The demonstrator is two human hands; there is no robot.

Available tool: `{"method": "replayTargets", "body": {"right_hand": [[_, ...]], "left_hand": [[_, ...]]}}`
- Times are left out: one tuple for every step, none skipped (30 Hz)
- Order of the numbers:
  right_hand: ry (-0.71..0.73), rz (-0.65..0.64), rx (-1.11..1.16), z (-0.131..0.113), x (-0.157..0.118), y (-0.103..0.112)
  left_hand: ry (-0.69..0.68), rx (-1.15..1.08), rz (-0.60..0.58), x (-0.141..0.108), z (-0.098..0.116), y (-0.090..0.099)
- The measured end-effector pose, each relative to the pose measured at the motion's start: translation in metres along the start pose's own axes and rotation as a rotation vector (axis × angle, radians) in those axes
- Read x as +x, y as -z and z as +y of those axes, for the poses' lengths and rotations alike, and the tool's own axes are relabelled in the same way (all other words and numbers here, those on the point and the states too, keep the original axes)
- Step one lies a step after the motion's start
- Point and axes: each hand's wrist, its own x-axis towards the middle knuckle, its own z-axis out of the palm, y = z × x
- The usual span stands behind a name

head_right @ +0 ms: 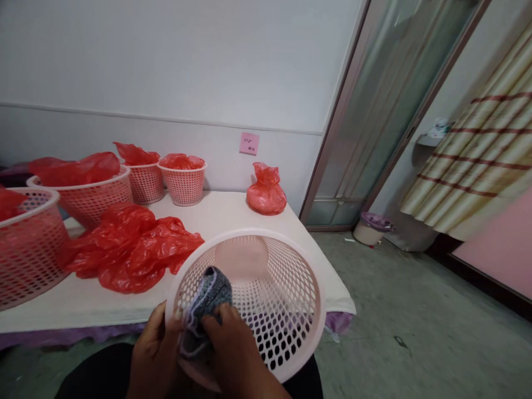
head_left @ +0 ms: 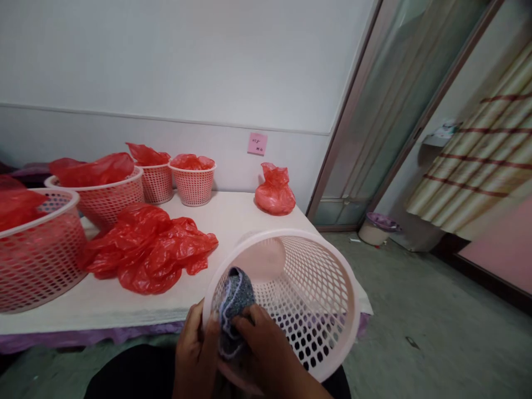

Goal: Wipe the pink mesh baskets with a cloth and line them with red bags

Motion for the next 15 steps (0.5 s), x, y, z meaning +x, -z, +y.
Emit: {"method": "replayTargets", "body": {"right_hand": [[-0.023,-0.027,-0.109,0.008,0.000,-0.001],[-0.053,-0.059,-0.210,0.016,0.001,-0.001],[-0.088,-0.089,-0.291,0.024,0.002,-0.001],[-0.125,-0.114,-0.347,0.032,0.004,0.000],[-0.164,-0.125,-0.379,0.039,0.007,0.002],[-0.200,-0.125,-0.391,0.046,0.010,0.003],[-0.233,-0.115,-0.390,0.051,0.014,0.004],[-0.260,-0.102,-0.382,0.056,0.017,0.004],[-0.281,-0.090,-0.370,0.060,0.021,0.003],[-0.301,-0.079,-0.352,0.064,0.024,0.002],[-0.317,-0.072,-0.327,0.066,0.027,0.001],[-0.325,-0.069,-0.293,0.067,0.029,-0.001],[-0.325,-0.072,-0.249,0.067,0.030,-0.002],[-0.316,-0.083,-0.196,0.064,0.031,-0.003],[-0.298,-0.099,-0.131,0.061,0.030,-0.003]], "left_hand": [[-0.042,0.023,0.006,0.001,0.001,0.000],[-0.079,0.043,0.004,0.002,0.003,0.000],[-0.113,0.063,0.001,0.002,0.004,-0.001],[-0.144,0.083,-0.001,0.002,0.005,-0.001],[-0.173,0.102,-0.010,0.002,0.006,-0.002],[-0.198,0.117,-0.019,0.002,0.006,-0.002],[-0.216,0.127,-0.029,0.002,0.006,-0.003],[-0.225,0.133,-0.037,0.001,0.006,-0.003],[-0.228,0.134,-0.047,0.000,0.006,-0.004],[-0.229,0.131,-0.057,-0.001,0.006,-0.005],[-0.231,0.128,-0.072,-0.002,0.005,-0.006],[-0.239,0.125,-0.086,-0.003,0.004,-0.006],[-0.254,0.121,-0.099,-0.003,0.003,-0.007],[-0.273,0.117,-0.106,-0.004,0.003,-0.008],[-0.292,0.117,-0.101,-0.003,0.002,-0.008]]}}
